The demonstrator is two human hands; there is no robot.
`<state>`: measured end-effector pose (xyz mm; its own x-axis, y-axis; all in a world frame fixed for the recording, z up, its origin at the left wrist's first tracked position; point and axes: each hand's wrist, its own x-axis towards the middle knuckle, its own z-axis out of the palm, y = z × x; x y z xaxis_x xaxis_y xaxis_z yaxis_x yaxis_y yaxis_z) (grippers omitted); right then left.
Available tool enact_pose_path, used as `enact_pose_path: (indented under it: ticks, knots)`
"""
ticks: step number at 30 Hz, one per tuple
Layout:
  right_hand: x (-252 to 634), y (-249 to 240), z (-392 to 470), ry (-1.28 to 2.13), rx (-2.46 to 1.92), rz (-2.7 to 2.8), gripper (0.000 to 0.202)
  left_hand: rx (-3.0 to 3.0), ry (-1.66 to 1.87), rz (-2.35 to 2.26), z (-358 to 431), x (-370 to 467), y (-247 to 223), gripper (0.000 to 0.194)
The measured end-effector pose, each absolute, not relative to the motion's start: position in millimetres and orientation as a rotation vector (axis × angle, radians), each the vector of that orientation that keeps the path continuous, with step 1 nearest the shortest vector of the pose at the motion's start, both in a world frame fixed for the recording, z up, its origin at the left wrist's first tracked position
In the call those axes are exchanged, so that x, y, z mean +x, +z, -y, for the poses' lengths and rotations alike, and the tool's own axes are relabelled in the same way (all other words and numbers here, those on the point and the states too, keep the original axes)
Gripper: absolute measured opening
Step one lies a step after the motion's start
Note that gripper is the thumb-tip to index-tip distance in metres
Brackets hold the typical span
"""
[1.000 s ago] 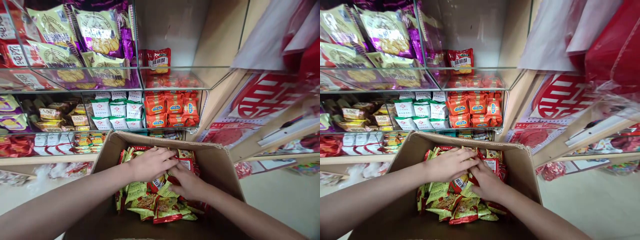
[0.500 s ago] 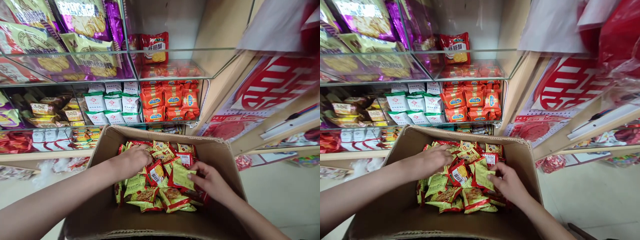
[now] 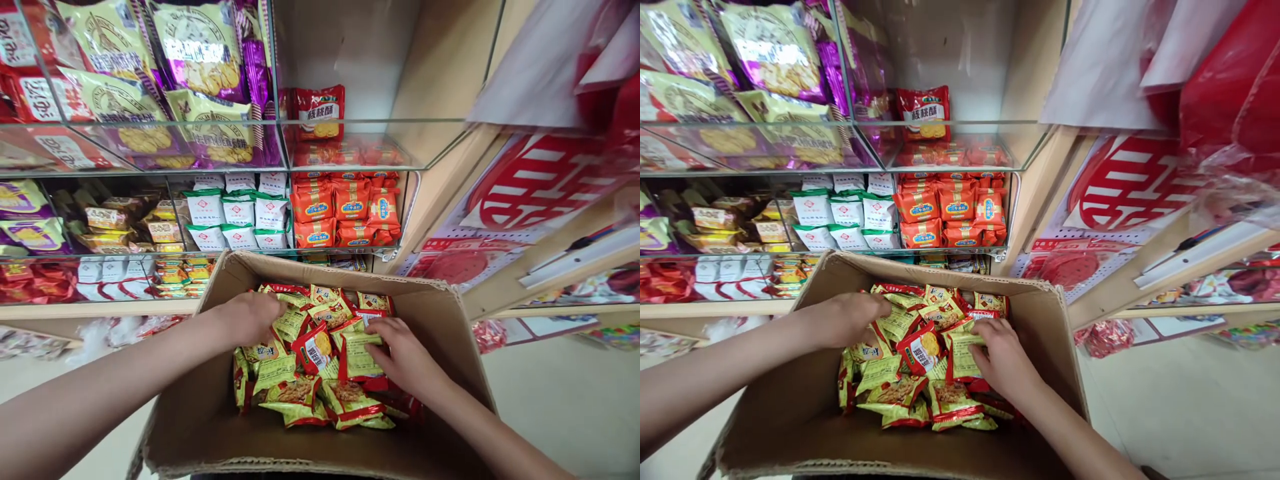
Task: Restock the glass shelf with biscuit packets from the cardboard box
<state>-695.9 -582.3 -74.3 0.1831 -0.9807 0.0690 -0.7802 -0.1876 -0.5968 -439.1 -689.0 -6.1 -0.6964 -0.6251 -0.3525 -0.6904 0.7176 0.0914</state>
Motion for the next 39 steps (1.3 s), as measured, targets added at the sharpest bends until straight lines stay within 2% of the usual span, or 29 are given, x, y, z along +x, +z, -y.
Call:
enact_pose_path:
  ticks: [4, 8, 10, 14, 16, 20, 23, 25, 26, 27, 29, 31, 32, 34, 37, 39]
  knots:
    - [-695, -78, 578, -0.590, -2.040, -1.625, 0.017, -1.053, 0.344, -2.553, 681, -436, -6, 0.028]
    - [-693, -70, 576, -0.738, -2.002, -1.617, 0.015, -1.087, 0.448, -2.548, 686, -438, 15, 0.016]
    - [-687, -59, 577, -0.832, -1.828, -1.563, 0.020, -1.145, 0.723, -2.595, 688, -443, 26, 0.014]
    - [-669, -27, 586, -1.023, -1.342, -1.196, 0.041, -1.285, 1.910, -2.412, 683, -461, 37, 0.024]
    - [-662, -12, 593, -1.108, -1.218, -1.059, 0.040, -1.291, 2.253, -2.274, 679, -470, 38, 0.026]
    - [-658, 10, 601, -1.222, -1.130, -1.095, 0.031, -1.254, 2.507, -2.237, 671, -481, 40, 0.025]
    - [-661, 24, 600, -1.279, -1.199, -1.125, 0.033, -1.268, 2.518, -2.486, 665, -485, 47, 0.026]
    - [-666, 41, 598, -1.358, -1.403, -1.208, 0.031, -1.260, 2.281, -2.872, 664, -483, 58, 0.024]
    - [-670, 52, 599, -1.430, -1.564, -1.267, 0.031, -1.232, 2.008, -3.163, 665, -481, 66, 0.026]
    - [-675, 66, 600, -1.536, -1.745, -1.346, 0.032, -1.166, 1.602, -3.487, 668, -478, 74, 0.031]
    - [-684, 99, 609, -1.782, -2.093, -1.555, 0.037, -0.919, 0.466, -3.984, 679, -470, 93, 0.040]
    - [-690, 135, 628, -1.888, -2.355, -1.798, 0.036, -0.702, -0.533, -4.012, 696, -464, 109, 0.042]
    - [-692, 151, 642, -1.831, -2.451, -1.921, 0.033, -0.722, -0.824, -3.927, 706, -463, 114, 0.041]
    - [-691, 179, 675, -1.514, -2.556, -2.158, 0.030, -0.923, -1.074, -3.715, 725, -464, 119, 0.042]
    - [-687, 202, 733, -0.920, -2.459, -2.468, 0.033, -1.133, -1.114, -3.496, 745, -470, 112, 0.048]
    - [-684, 208, 771, -0.645, -2.292, -2.609, 0.036, -1.170, -1.125, -3.469, 751, -473, 106, 0.048]
